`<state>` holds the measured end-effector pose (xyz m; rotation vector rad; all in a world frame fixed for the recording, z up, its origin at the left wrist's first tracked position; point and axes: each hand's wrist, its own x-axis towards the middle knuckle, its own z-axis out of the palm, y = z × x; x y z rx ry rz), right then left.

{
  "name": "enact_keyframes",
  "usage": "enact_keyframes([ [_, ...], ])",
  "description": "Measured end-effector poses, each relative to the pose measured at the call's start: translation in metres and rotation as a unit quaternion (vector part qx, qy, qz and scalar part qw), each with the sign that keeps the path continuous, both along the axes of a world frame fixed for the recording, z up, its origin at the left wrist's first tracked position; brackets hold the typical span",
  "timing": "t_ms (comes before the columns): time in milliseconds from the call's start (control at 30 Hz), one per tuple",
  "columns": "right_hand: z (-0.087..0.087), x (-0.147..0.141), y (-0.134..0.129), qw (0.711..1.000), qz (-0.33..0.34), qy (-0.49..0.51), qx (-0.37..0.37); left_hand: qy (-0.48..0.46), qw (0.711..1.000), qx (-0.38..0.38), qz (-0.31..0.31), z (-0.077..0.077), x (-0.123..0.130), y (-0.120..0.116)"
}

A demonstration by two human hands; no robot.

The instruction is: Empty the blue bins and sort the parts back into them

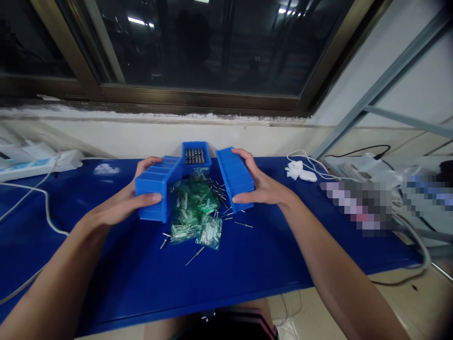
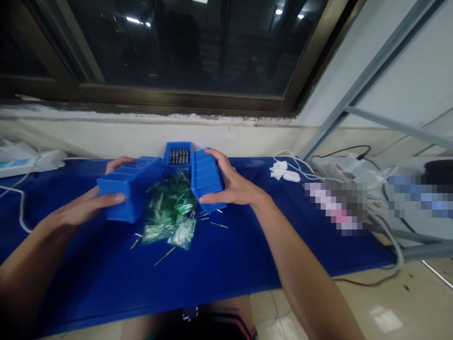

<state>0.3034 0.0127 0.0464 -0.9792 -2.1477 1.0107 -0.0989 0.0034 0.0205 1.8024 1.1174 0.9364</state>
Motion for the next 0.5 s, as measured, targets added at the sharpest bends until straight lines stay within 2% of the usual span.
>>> enact_keyframes([
  [67,0.004,0.000,0.000,0.998,0.021,0.037,-0.054,-0.014,1.000,-0.009,-0.011,-0.005,-0.005,0.001],
  [133,0.005,0.001,0.001,0.995,0.024,0.068,-0.072,-0.041,0.999,-0.025,-0.025,-0.010,-0.006,0.001],
  [233,0.002,0.004,0.004,0.994,0.015,0.090,-0.064,-0.076,0.996,-0.036,-0.040,-0.014,-0.001,0.002],
  [300,0.000,0.006,0.006,0.994,0.011,0.097,-0.051,-0.072,0.996,-0.015,-0.048,-0.011,0.005,0.001],
  [400,-0.002,0.008,0.007,0.992,0.008,0.109,-0.056,-0.003,0.997,0.052,-0.059,-0.001,0.012,-0.002],
  [500,-0.001,0.009,0.007,0.990,-0.003,0.115,-0.079,0.095,0.985,0.131,-0.060,0.010,0.011,-0.007],
])
